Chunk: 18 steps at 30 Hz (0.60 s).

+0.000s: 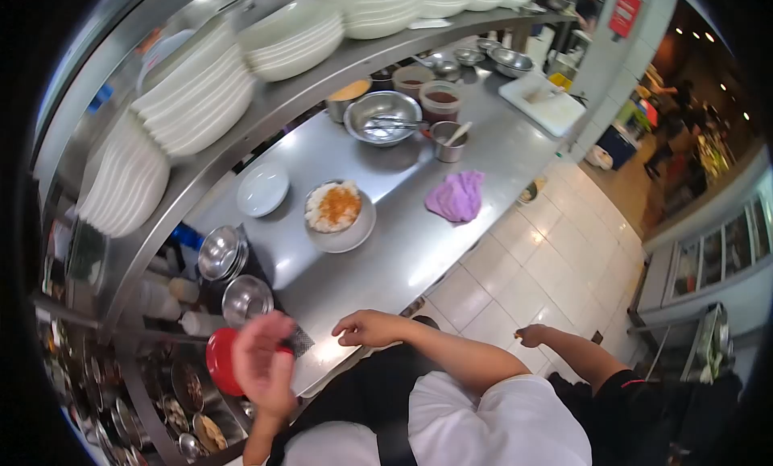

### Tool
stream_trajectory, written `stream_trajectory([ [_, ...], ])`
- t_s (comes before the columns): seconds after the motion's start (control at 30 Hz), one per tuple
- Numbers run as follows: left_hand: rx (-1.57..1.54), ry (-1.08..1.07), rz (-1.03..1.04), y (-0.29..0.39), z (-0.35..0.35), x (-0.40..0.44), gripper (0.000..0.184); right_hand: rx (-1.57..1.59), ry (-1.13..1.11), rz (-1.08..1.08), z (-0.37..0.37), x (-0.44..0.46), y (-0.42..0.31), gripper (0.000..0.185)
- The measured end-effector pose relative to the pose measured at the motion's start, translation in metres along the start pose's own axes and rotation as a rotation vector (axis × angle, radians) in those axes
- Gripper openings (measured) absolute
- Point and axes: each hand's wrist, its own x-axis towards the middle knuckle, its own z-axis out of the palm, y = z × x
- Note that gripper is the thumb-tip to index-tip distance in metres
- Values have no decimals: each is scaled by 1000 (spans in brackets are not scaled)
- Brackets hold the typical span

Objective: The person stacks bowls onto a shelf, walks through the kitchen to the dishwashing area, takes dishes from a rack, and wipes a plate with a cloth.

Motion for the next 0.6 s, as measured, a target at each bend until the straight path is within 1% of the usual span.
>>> stream_trajectory([
  [0.03, -6, -97, -63, -4, 14, -6, 42, 84, -44, 101, -6, -11, 4, 34],
  [0.07, -25, -254, -80, -6, 25, -6, 41, 116, -49, 145, -14, -23, 7, 35],
  [0.1, -37, -411, -93, -8, 35, -3, 40, 118, -21, 141, -24, -29, 13, 35],
  [0.17, -70, -607, -132, -5, 57, 11, 37, 113, -103, 255, -45, -43, 28, 35],
  [0.23, -26, -675, -133, -2, 79, 23, 35, 150, -26, 249, -62, -59, 30, 34],
  [0.3, 57, -797, -125, -6, 104, 36, 34, 221, 21, 272, -84, -79, 34, 35],
  [0.33, 50, -835, -109, -8, 120, 42, 34, 232, 60, 266, -94, -91, 38, 35],
  [0.43, 53, -988, -68, -17, 175, 58, 35, 241, 170, 185, -121, -132, 57, 36],
  [0.5, -26, -1108, -136, -23, 217, 67, 35, 330, 217, 218, -134, -164, 82, 34],
  [0.57, -56, -1198, -116, -32, 258, 75, 37, 350, 278, 211, -147, -206, 95, 34],
  [0.6, -107, -1273, -214, -36, 277, 78, 37, 372, 303, 222, -151, -224, 104, 35],
])
